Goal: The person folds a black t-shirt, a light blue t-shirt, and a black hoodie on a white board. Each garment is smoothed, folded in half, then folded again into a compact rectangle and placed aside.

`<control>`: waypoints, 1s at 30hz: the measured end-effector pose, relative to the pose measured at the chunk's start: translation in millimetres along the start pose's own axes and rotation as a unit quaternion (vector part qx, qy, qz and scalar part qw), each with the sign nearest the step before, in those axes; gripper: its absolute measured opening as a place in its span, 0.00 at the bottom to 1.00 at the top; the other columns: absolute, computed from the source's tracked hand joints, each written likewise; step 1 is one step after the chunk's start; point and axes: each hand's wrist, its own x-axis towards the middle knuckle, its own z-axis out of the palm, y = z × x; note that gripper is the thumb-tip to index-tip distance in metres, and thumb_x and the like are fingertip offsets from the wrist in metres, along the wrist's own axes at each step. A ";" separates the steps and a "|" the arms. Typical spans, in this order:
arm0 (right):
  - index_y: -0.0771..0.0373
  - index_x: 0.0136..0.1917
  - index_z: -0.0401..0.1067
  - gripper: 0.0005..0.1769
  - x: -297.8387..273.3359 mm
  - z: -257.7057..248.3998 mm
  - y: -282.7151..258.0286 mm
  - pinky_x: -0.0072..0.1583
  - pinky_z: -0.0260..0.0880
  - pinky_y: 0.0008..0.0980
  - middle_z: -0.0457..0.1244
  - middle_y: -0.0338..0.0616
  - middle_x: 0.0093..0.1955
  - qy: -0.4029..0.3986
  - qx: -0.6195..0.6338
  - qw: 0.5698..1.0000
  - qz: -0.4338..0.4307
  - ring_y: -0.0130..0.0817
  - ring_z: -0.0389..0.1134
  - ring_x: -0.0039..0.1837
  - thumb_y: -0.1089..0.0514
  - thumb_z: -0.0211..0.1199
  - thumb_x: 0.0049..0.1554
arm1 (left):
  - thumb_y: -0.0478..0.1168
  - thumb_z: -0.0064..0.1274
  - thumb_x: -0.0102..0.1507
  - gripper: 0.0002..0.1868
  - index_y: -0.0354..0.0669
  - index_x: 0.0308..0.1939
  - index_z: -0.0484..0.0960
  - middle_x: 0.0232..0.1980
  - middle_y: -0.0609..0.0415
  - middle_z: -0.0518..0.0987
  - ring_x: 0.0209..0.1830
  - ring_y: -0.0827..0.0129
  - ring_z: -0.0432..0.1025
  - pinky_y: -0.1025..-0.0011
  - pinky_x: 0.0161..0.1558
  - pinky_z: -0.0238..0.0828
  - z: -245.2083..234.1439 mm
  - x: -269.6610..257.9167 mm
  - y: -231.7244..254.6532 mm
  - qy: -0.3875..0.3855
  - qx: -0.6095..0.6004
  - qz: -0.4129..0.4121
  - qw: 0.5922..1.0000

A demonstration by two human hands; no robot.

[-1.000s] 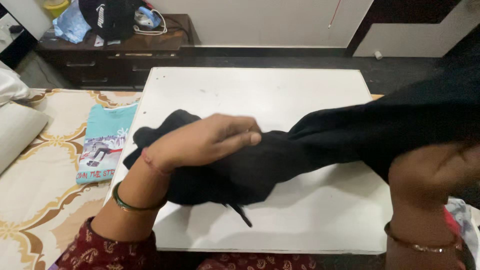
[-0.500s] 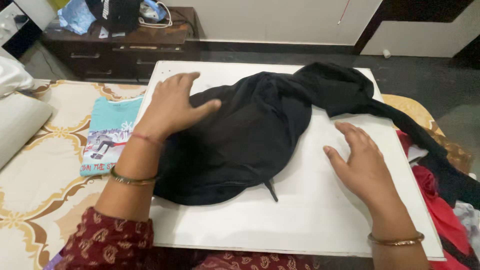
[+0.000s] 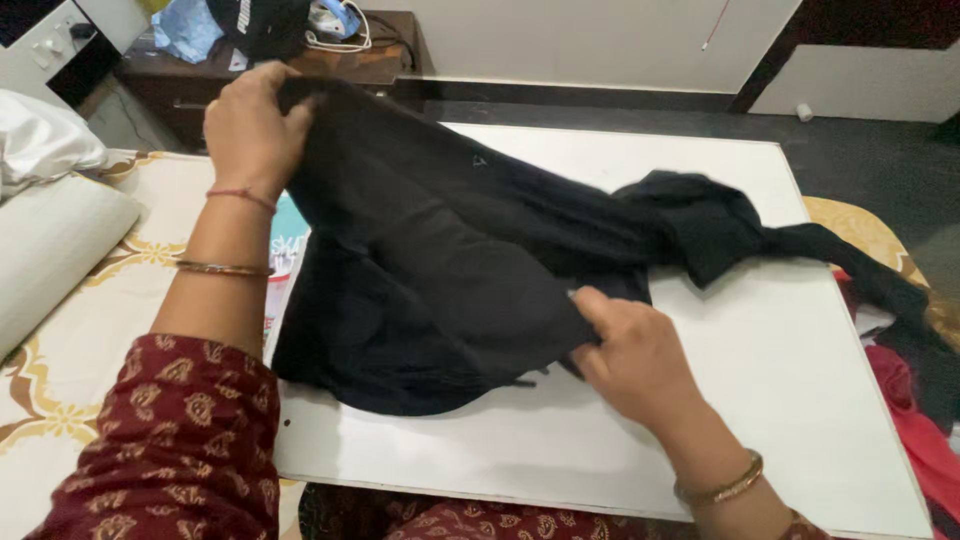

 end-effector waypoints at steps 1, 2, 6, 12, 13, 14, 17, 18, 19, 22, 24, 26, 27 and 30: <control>0.59 0.50 0.74 0.16 -3.7 0.3 -14.0 0.53 0.71 0.46 0.70 0.52 0.39 -0.062 0.021 0.996 0.052 0.51 0.73 0.48 0.58 0.66 0.46 | 0.48 0.66 0.65 0.16 0.44 0.51 0.85 0.50 0.44 0.83 0.52 0.47 0.76 0.49 0.52 0.68 5.1 -0.4 -2.3 0.015 0.033 0.012 0.999; 0.60 0.51 0.73 0.20 -4.7 1.0 -27.4 0.52 0.71 0.45 0.70 0.51 0.41 -0.103 0.035 0.994 0.017 0.50 0.73 0.48 0.56 0.68 0.44 | 0.48 0.66 0.62 0.19 0.44 0.52 0.84 0.51 0.43 0.82 0.53 0.46 0.74 0.49 0.52 0.67 9.8 -4.2 -0.6 0.006 0.036 0.024 0.999; 0.53 0.64 0.70 0.39 -4.6 -8.8 -52.3 0.51 0.72 0.38 0.70 0.43 0.48 -0.267 0.065 0.961 -0.001 0.43 0.73 0.45 0.44 0.73 0.40 | 0.47 0.68 0.57 0.27 0.43 0.57 0.80 0.55 0.41 0.77 0.59 0.44 0.69 0.52 0.60 0.64 25.4 -28.0 50.5 -0.056 -0.063 0.121 0.989; 0.63 0.59 0.75 0.26 1.1 -8.9 10.3 0.54 0.72 0.32 0.70 0.43 0.46 0.033 0.222 0.971 -0.078 0.32 0.72 0.49 0.48 0.72 0.52 | 0.45 0.61 0.62 0.10 0.44 0.40 0.87 0.43 0.50 0.84 0.43 0.60 0.80 0.65 0.46 0.77 23.0 -67.8 173.8 -0.318 -0.348 0.286 0.834; 0.64 0.58 0.73 0.21 5.2 -6.8 28.4 0.54 0.72 0.30 0.69 0.41 0.45 0.124 0.226 0.964 -0.068 0.30 0.71 0.49 0.50 0.70 0.57 | 0.45 0.62 0.61 0.11 0.42 0.40 0.86 0.42 0.49 0.84 0.43 0.58 0.79 0.63 0.46 0.76 24.4 -75.8 194.0 -0.333 -0.357 0.312 0.815; 0.65 0.57 0.72 0.17 8.9 -6.0 48.3 0.54 0.71 0.28 0.67 0.39 0.45 0.214 0.227 0.948 -0.057 0.27 0.69 0.49 0.52 0.67 0.62 | 0.46 0.63 0.61 0.13 0.40 0.41 0.85 0.42 0.48 0.83 0.43 0.56 0.79 0.62 0.45 0.75 27.1 -84.4 213.1 -0.348 -0.366 0.337 0.795; 0.66 0.56 0.70 0.12 8.5 -11.9 114.6 0.52 0.67 0.26 0.66 0.39 0.47 0.356 0.214 0.909 0.020 0.25 0.65 0.48 0.54 0.60 0.71 | 0.43 0.59 0.61 0.10 0.48 0.45 0.87 0.46 0.55 0.85 0.47 0.61 0.79 0.66 0.51 0.75 46.1 -108.8 262.2 -0.396 -0.339 0.405 0.751; 0.67 0.56 0.69 0.12 5.7 -12.8 134.6 0.55 0.67 0.26 0.66 0.41 0.49 0.385 0.193 0.902 0.024 0.25 0.65 0.50 0.54 0.59 0.73 | 0.42 0.60 0.60 0.12 0.49 0.47 0.86 0.50 0.56 0.85 0.51 0.61 0.78 0.65 0.56 0.74 55.4 -116.9 276.6 -0.359 -0.311 0.438 0.763; 0.68 0.57 0.69 0.12 2.2 -9.0 150.2 0.57 0.67 0.27 0.66 0.44 0.51 0.397 0.158 0.904 0.031 0.27 0.65 0.52 0.55 0.58 0.74 | 0.42 0.61 0.60 0.15 0.50 0.50 0.86 0.53 0.56 0.85 0.55 0.60 0.76 0.64 0.60 0.72 64.8 -124.2 287.7 -0.324 -0.280 0.468 0.773; 0.69 0.59 0.67 0.12 -6.2 1.4 181.8 0.63 0.67 0.29 0.65 0.48 0.56 0.408 0.150 0.899 0.056 0.31 0.66 0.59 0.55 0.55 0.75 | 0.41 0.64 0.50 0.39 0.48 0.67 0.74 0.73 0.47 0.70 0.65 0.54 0.69 0.61 0.64 0.66 93.8 -135.5 313.4 -0.271 -0.199 0.461 0.821; 0.67 0.64 0.64 0.15 -6.2 7.5 192.8 0.67 0.66 0.30 0.65 0.46 0.61 0.381 0.275 0.878 0.085 0.31 0.67 0.63 0.53 0.52 0.74 | 0.52 0.66 0.50 0.44 0.54 0.69 0.69 0.75 0.41 0.60 0.68 0.43 0.62 0.53 0.67 0.60 112.9 -131.6 322.8 -0.237 -0.155 0.415 0.865; 0.69 0.67 0.64 0.16 -7.8 13.6 196.9 0.71 0.63 0.37 0.64 0.53 0.64 0.365 0.181 0.911 0.069 0.42 0.65 0.68 0.55 0.56 0.73 | 0.58 0.66 0.50 0.47 0.58 0.71 0.66 0.77 0.37 0.53 0.70 0.36 0.58 0.48 0.68 0.56 129.5 -123.0 326.8 -0.223 -0.137 0.375 0.889; 0.71 0.68 0.64 0.17 -9.0 15.4 197.6 0.73 0.61 0.41 0.63 0.57 0.66 0.357 0.132 0.923 0.061 0.47 0.64 0.70 0.56 0.57 0.73 | 0.59 0.65 0.52 0.47 0.60 0.73 0.66 0.79 0.35 0.51 0.70 0.34 0.56 0.47 0.68 0.55 137.3 -115.7 328.8 -0.226 -0.142 0.358 0.895; 0.72 0.71 0.62 0.26 -9.2 24.4 195.2 0.71 0.58 0.47 0.60 0.64 0.70 0.293 0.063 0.952 0.058 0.57 0.58 0.72 0.58 0.61 0.64 | 0.56 0.61 0.55 0.38 0.59 0.69 0.71 0.75 0.39 0.59 0.69 0.39 0.60 0.52 0.67 0.60 152.2 -108.3 332.7 -0.118 -0.149 0.379 0.906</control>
